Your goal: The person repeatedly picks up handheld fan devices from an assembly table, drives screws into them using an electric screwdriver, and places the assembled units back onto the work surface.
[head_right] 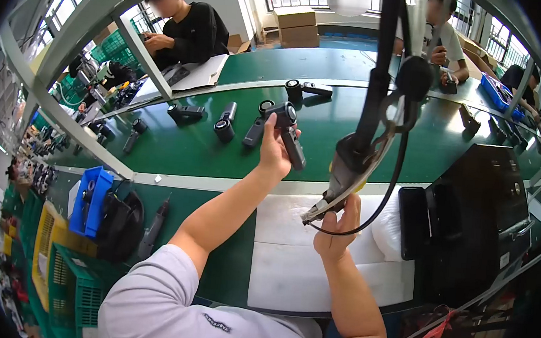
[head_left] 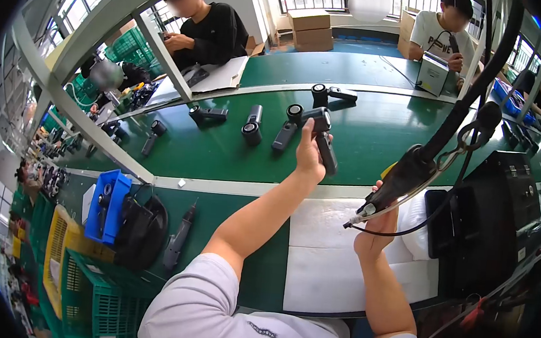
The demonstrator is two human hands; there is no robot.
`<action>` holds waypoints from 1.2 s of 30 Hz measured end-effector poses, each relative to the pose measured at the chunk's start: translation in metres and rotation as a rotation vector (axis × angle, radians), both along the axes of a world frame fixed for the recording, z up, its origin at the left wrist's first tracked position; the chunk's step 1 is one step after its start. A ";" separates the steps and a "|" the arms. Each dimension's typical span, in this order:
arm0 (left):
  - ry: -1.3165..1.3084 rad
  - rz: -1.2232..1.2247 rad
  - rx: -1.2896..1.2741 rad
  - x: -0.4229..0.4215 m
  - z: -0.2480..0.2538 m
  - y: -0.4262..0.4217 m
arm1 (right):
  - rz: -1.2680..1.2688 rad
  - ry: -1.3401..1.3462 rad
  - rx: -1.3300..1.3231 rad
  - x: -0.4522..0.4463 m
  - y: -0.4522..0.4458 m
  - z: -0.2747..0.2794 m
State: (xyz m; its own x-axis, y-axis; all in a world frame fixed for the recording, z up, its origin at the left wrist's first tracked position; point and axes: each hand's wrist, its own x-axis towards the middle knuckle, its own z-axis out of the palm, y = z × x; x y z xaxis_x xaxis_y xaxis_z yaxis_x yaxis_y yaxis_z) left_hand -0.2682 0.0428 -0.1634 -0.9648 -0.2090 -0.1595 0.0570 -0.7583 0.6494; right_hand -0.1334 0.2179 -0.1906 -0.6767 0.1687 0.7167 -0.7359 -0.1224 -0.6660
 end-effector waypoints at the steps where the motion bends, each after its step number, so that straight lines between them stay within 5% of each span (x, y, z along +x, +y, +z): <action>1: -0.102 -0.078 0.050 0.029 0.016 -0.008 | -0.027 -0.009 0.032 0.000 0.001 0.000; 4: -0.179 -0.250 0.181 0.086 0.018 -0.029 | -0.073 -0.043 0.087 0.009 0.003 0.026; 9: -0.365 -0.474 0.027 0.167 0.000 -0.020 | -0.062 -0.076 0.057 0.034 0.015 0.085; 13: -0.375 -0.583 -0.080 0.210 -0.013 0.002 | 0.239 -0.349 -0.012 0.069 0.019 0.131; 26: -0.155 -0.456 -0.236 0.224 -0.020 0.013 | 0.449 0.017 -0.248 0.085 0.015 0.163; 36: -0.110 -0.388 -0.298 0.225 -0.027 0.014 | 0.356 0.075 -0.205 0.076 -0.022 0.145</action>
